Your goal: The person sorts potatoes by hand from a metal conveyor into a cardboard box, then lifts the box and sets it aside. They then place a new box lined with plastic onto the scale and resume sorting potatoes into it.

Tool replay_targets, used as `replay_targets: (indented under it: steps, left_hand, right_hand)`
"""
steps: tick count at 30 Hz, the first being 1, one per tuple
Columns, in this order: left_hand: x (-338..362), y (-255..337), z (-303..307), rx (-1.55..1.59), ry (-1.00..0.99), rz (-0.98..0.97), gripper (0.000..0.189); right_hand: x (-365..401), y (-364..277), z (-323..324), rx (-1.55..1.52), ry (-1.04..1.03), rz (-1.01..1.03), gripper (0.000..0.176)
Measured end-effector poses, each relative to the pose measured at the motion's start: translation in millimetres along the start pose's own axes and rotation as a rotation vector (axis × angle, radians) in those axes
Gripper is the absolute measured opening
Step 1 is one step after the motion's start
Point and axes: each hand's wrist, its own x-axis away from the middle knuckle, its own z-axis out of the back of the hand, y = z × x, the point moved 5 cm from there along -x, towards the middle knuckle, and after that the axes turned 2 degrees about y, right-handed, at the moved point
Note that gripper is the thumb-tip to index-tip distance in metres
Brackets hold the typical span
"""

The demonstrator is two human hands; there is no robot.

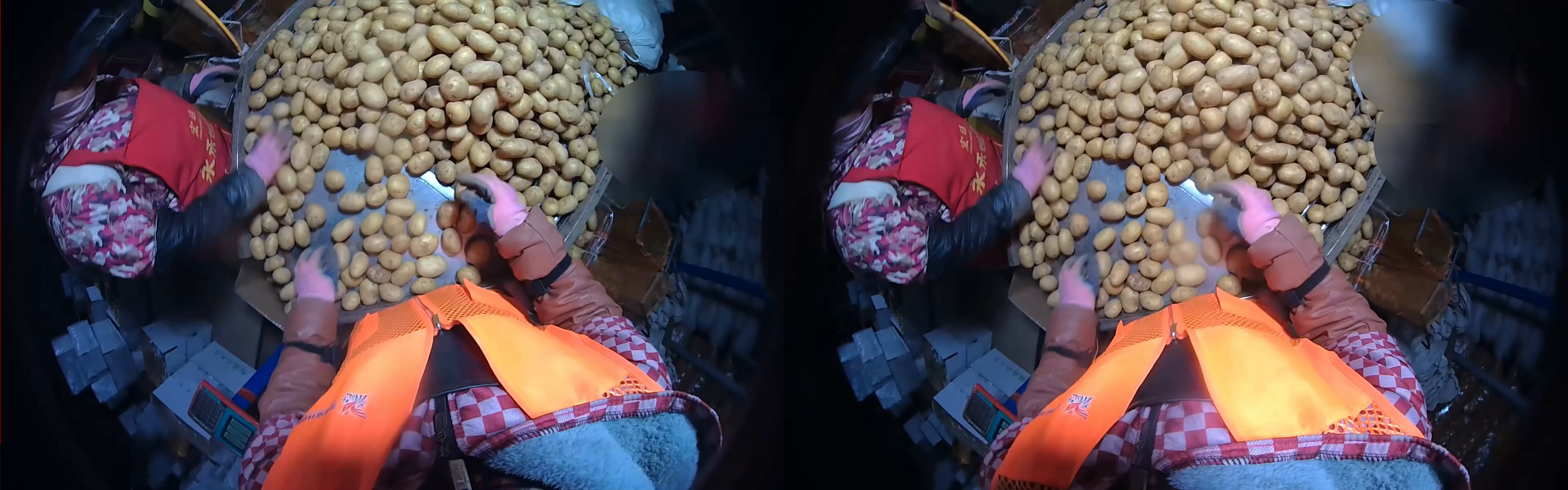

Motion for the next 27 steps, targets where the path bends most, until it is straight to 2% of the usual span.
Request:
replay_targets:
  steps: [2, 3, 4, 6, 7, 8, 10, 12, 14, 17, 18, 19, 21, 22, 24, 27]
  left_hand:
    - [14, -5, 22, -0.067, 0.122, 0.175, 0.046]
    - [23, 21, 38, -0.141, 0.35, 0.004, 0.048]
    - [19, 33, 28, -0.073, 0.267, -0.095, 0.05]
    - [12, 57, 7, 0.064, 0.104, -0.29, 0.054]
    - [21, 83, 7, -0.05, 0.027, -0.371, 0.06]
    - [20, 93, -8, -0.068, -0.035, -0.374, 0.062]
    - [10, 112, -21, -0.108, -0.039, -0.436, 0.067]
    - [-5, 129, -25, -0.104, -0.018, -0.513, 0.07]
    - [-23, 147, -21, -0.105, -0.028, -0.549, 0.072]
    - [-45, 153, -17, -0.095, -0.111, -0.493, 0.074]
    - [-49, 143, -25, -0.165, -0.123, -0.489, 0.075]
    - [-53, 132, -33, -0.236, -0.136, -0.486, 0.075]
    - [-52, 135, -28, -0.272, -0.137, -0.469, 0.076]
    - [-51, 140, -24, -0.239, -0.149, -0.46, 0.075]
    - [-50, 145, -19, -0.174, -0.172, -0.436, 0.073]
    - [-47, 147, -23, -0.168, -0.209, -0.505, 0.072]
  right_hand:
    - [-24, -11, 28, 0.113, 0.165, 0.083, 0.036]
    - [-37, -11, 41, 0.128, 0.267, 0.114, 0.039]
    - [-51, -36, 56, 0.3, 0.378, 0.268, 0.046]
    - [-82, -33, 62, 0.755, 0.614, 0.182, 0.067]
    - [-95, -4, 52, 0.695, 0.572, 0.08, 0.083]
    - [-85, -36, 39, 0.839, 0.432, -0.158, 0.083]
    - [-75, -22, 23, 0.772, 0.444, 0.138, 0.077]
    - [-66, -15, -2, 0.783, 0.051, -0.06, 0.082]
    - [-33, -24, -39, 0.998, -0.061, 0.165, 0.069]
    - [-61, -27, -22, 0.264, -0.184, 0.036, 0.049]
    - [-83, -35, -7, 0.102, -0.109, 0.029, 0.045]
    - [-113, -51, 20, 0.162, 0.068, 0.094, 0.041]
    - [-161, -78, 63, 0.571, 0.408, 0.249, 0.035]
    - [-175, -88, 72, 0.691, 0.603, 0.448, 0.037]
    - [-181, -71, 56, 0.943, 0.475, 0.215, 0.037]
    - [-174, -54, 32, 0.818, 0.255, 0.045, 0.038]
